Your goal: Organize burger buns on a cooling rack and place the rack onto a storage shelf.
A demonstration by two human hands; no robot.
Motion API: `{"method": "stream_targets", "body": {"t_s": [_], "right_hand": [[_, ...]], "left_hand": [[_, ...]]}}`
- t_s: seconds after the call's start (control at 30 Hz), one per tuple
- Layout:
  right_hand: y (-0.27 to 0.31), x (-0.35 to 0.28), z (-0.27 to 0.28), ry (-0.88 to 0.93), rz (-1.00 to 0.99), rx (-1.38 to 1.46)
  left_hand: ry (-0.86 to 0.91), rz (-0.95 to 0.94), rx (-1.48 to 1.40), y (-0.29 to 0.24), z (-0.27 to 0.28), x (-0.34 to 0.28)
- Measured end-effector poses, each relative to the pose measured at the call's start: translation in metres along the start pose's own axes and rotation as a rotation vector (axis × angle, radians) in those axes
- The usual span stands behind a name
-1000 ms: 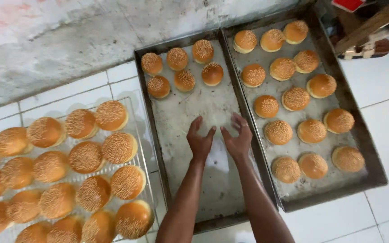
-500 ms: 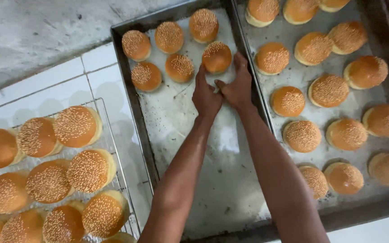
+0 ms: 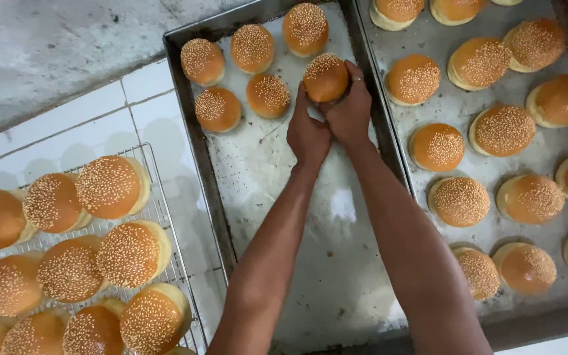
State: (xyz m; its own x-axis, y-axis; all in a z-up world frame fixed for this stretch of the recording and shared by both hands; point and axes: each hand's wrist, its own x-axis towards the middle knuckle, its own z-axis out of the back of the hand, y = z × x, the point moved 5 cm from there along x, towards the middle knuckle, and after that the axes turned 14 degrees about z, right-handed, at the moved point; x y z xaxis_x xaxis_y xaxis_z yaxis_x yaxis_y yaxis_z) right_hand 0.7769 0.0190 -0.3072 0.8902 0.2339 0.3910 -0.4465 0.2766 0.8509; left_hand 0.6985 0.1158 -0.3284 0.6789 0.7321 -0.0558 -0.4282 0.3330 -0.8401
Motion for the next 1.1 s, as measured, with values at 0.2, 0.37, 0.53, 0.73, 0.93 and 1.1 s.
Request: {"method": "stream_targets", "body": {"t_s": [0.2, 0.37, 0.53, 0.73, 0.93, 1.1], "right_hand": [[0.015, -0.020, 0.014, -0.049, 0.021, 0.125], [0.061, -0.065, 0.045, -0.078, -0.078, 0.096], [0.121, -0.121, 0.080, -0.082, -0.105, 0.091], [0.236, -0.197, 0.132, -0.100, -0.213, 0.230], [0.341, -0.285, 0.165, -0.115, -0.159, 0.284], [0.434, -0.331, 0.181, -0.082, -0.300, 0.300]], "left_hand": [[0.078, 0.009, -0.106, -0.013, 0.017, -0.025], [0.136, 0.117, -0.202, -0.024, 0.054, -0.082], [0.133, 0.044, -0.176, -0.044, 0.109, -0.144], [0.144, -0.013, -0.278, -0.088, 0.209, -0.244], [0.145, 0.084, -0.430, -0.094, 0.303, -0.338], [0.198, 0.071, -0.468, -0.104, 0.382, -0.395]]}}
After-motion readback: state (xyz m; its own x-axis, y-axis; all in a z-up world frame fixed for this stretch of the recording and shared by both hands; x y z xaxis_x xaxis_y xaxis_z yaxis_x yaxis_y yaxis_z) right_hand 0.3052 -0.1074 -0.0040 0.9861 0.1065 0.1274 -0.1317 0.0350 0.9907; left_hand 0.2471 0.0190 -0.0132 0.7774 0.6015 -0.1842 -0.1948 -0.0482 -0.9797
